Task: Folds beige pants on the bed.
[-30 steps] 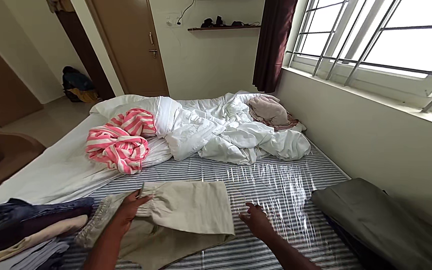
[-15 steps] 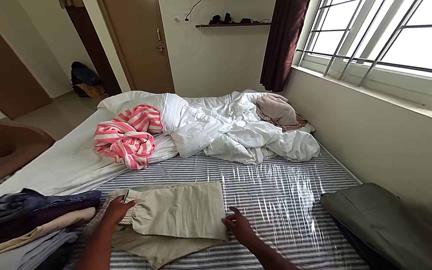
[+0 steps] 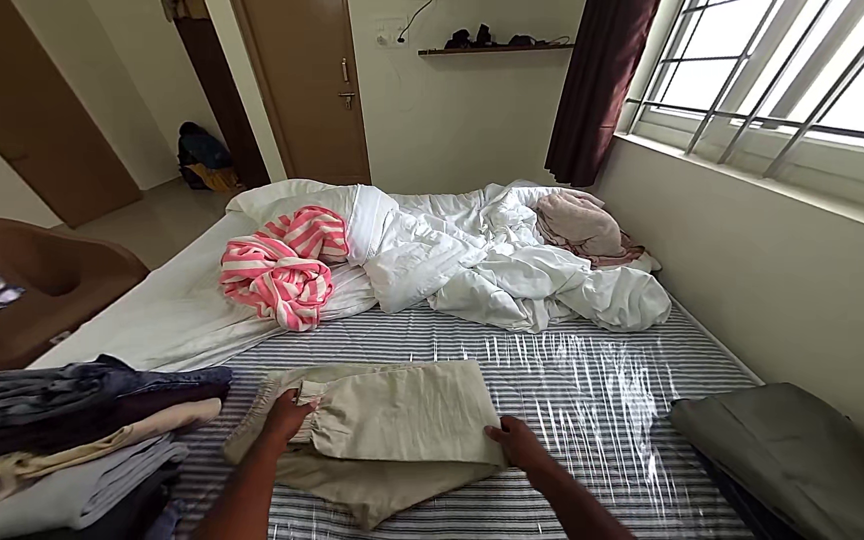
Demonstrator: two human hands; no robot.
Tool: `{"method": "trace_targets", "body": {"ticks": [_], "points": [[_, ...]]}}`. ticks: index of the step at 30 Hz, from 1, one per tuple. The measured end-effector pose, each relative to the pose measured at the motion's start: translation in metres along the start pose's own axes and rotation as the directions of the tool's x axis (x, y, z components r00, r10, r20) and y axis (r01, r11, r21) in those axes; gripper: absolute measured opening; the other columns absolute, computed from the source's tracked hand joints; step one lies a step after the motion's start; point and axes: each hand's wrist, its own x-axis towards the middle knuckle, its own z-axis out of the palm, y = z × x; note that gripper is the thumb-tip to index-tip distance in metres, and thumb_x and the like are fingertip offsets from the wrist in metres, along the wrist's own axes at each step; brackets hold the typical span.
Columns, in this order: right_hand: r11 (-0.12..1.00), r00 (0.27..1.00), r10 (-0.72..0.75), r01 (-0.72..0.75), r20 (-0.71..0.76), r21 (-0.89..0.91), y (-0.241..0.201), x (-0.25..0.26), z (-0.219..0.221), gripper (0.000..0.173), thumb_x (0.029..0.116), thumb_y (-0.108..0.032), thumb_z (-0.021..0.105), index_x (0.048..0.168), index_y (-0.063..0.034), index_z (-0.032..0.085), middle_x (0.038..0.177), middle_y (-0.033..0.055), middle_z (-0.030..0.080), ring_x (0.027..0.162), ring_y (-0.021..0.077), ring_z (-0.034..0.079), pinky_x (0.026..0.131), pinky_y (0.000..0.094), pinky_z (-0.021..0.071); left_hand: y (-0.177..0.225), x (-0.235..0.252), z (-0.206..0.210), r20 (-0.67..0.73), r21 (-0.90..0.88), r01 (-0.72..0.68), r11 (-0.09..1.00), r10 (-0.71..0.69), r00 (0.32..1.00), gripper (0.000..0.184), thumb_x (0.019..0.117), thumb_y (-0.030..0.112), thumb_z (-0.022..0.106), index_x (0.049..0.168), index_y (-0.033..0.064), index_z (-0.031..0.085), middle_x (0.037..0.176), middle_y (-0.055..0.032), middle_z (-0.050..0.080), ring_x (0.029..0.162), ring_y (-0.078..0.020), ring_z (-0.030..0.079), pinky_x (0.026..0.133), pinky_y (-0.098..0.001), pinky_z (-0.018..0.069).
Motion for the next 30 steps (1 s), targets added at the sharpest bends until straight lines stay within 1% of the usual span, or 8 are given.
{"method": "trace_targets", "body": {"ticks": [7,12,14,16,19,21,24,30], "points": [[0.940,0.983,0.158,-0.177,-0.088,-0.290,0.022,-0.022,-0.126,0.036,0.1036,-0.027,0.063,0.124,0.0020,0.061,0.111,0.0226,0.069,0.096,0.0333,0.071,0.085,0.0530,0.0580,0.035,-0.037,0.083,0.229,-0.095,-0.055,0.994,0.075,0.970,0.066,0.0880,0.020,0.082,0.142,-0.0020,0.051,0.127,-0.0262,0.065,0.114,-0.0370,0.066,0.100,-0.0534,0.0533],[0.773,0.917,0.036,-0.277,-0.397,-0.571,0.029,-0.026,-0.127,0.055,0.0970,-0.036,0.067,0.140,-0.0028,0.056,0.134,0.0275,0.061,0.121,0.0457,0.062,0.097,0.0651,0.0508,0.082,-0.081,0.112,-0.047,0.304,-0.206,0.930,0.230,0.972,0.078,0.0919,0.033,0.075,0.156,0.0070,0.040,0.149,-0.0239,0.049,0.134,-0.0400,0.053,0.109,-0.0534,0.0468],[0.763,0.892,-0.179,-0.141,-0.416,-0.631,0.010,-0.026,-0.101,0.057,0.0952,-0.035,0.069,0.141,-0.0044,0.057,0.142,0.0251,0.056,0.127,0.0452,0.058,0.102,0.0638,0.0486,0.084,-0.091,0.127,-0.102,0.418,-0.399,0.816,0.479,0.872,0.068,0.0931,0.034,0.072,0.151,0.0074,0.049,0.152,-0.0244,0.047,0.137,-0.0433,0.048,0.112,-0.0569,0.0410],[0.709,0.882,-0.376,0.076,-0.285,-0.701,-0.004,-0.016,-0.069,0.057,0.0970,-0.036,0.066,0.146,-0.0082,0.054,0.154,0.0189,0.049,0.136,0.0392,0.053,0.110,0.0588,0.0446,0.084,-0.096,0.143,0.039,0.489,-0.595,0.637,0.666,0.745,0.056,0.0996,0.036,0.063,0.148,0.0101,0.054,0.155,-0.0212,0.047,0.143,-0.0407,0.045,0.118,-0.0570,0.0349],[0.524,0.823,-0.567,0.360,-0.001,-0.772,-0.007,0.004,-0.019,0.067,0.1007,-0.042,0.059,0.158,-0.0134,0.041,0.168,0.0104,0.032,0.154,0.0303,0.031,0.123,0.0579,0.0290,0.081,-0.099,0.174,0.350,0.438,-0.807,0.396,0.751,0.559,0.053,0.1065,0.036,0.049,0.155,0.0150,0.047,0.165,-0.0107,0.037,0.154,-0.0305,0.030,0.125,-0.0525,0.0252],[0.418,0.797,-0.589,0.443,0.135,-0.793,-0.001,0.016,0.003,0.074,0.1031,-0.051,0.051,0.164,-0.0158,0.029,0.172,0.0063,0.021,0.160,0.0261,0.017,0.127,0.0585,0.0167,0.076,-0.094,0.189,0.482,0.403,-0.854,0.329,0.717,0.504,0.057,0.1083,0.037,0.045,0.160,0.0139,0.038,0.170,-0.0076,0.026,0.159,-0.0279,0.019,0.128,-0.0524,0.0169],[0.357,0.804,-0.570,0.425,0.166,-0.832,0.022,0.035,0.003,0.086,0.1018,-0.069,0.035,0.167,-0.0155,0.018,0.174,0.0051,0.014,0.161,0.0247,0.010,0.127,0.0606,0.0090,0.058,-0.068,0.186,0.535,0.443,-0.834,0.329,0.650,0.540,0.071,0.1060,0.059,0.037,0.163,0.0177,0.031,0.173,-0.0046,0.020,0.160,-0.0265,0.013,0.129,-0.0526,0.0103],[0.378,0.811,-0.579,0.181,-0.080,-0.908,0.059,0.058,-0.048,0.101,0.0929,-0.086,0.016,0.167,-0.0173,0.018,0.174,0.0019,0.017,0.160,0.0216,0.014,0.129,0.0566,0.0104,0.042,-0.039,0.170,0.483,0.536,-0.773,0.339,0.628,0.610,0.096,0.0933,0.084,0.029,0.167,0.0236,0.020,0.174,-0.0034,0.015,0.160,-0.0219,0.011,0.129,-0.0554,0.0083]]}}
